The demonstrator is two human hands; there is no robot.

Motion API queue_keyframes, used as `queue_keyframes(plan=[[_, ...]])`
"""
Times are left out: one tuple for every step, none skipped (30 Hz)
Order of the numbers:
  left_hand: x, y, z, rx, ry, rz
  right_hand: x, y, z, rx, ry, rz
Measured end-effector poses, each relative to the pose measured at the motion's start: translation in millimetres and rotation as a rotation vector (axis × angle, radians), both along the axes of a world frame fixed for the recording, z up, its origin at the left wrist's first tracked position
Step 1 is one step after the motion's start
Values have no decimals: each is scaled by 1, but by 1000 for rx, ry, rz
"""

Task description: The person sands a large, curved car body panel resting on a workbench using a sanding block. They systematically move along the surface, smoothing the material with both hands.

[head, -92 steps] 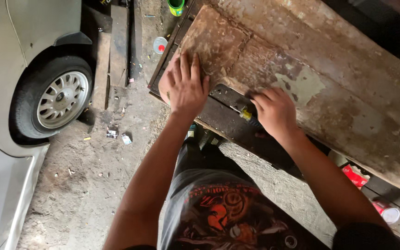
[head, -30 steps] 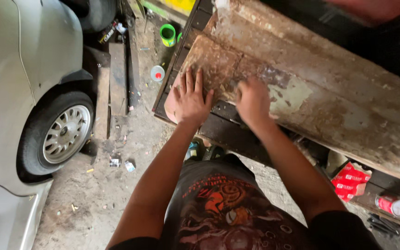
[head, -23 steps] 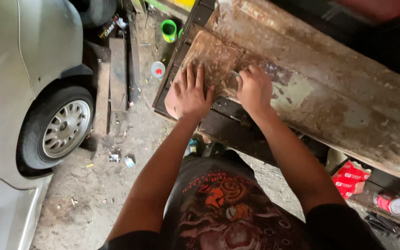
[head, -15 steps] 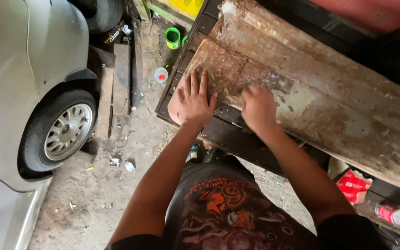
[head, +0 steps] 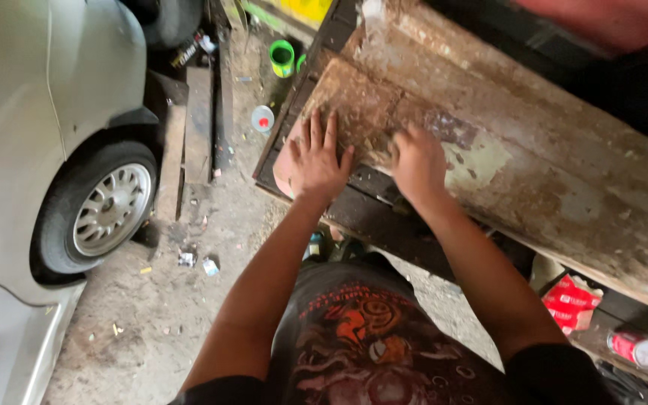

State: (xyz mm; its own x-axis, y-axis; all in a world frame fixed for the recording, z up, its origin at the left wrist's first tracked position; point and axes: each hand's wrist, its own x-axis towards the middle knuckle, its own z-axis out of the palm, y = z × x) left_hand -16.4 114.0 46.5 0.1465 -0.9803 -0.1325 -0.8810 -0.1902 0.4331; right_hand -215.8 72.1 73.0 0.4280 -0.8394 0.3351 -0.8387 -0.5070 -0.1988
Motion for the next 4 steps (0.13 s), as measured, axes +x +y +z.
queue_keyframes(plan=[[-2,-2,1,8,1,-4,-1,2,4,12,9,21],[-3,0,1,18,2,-5,-3,11,8,33,19,43],[-3,0,0,25,1,-4,-5,20,11,52,28,66],[-3,-2,-1,29,1,-3,-12,20,18,45,29,69]])
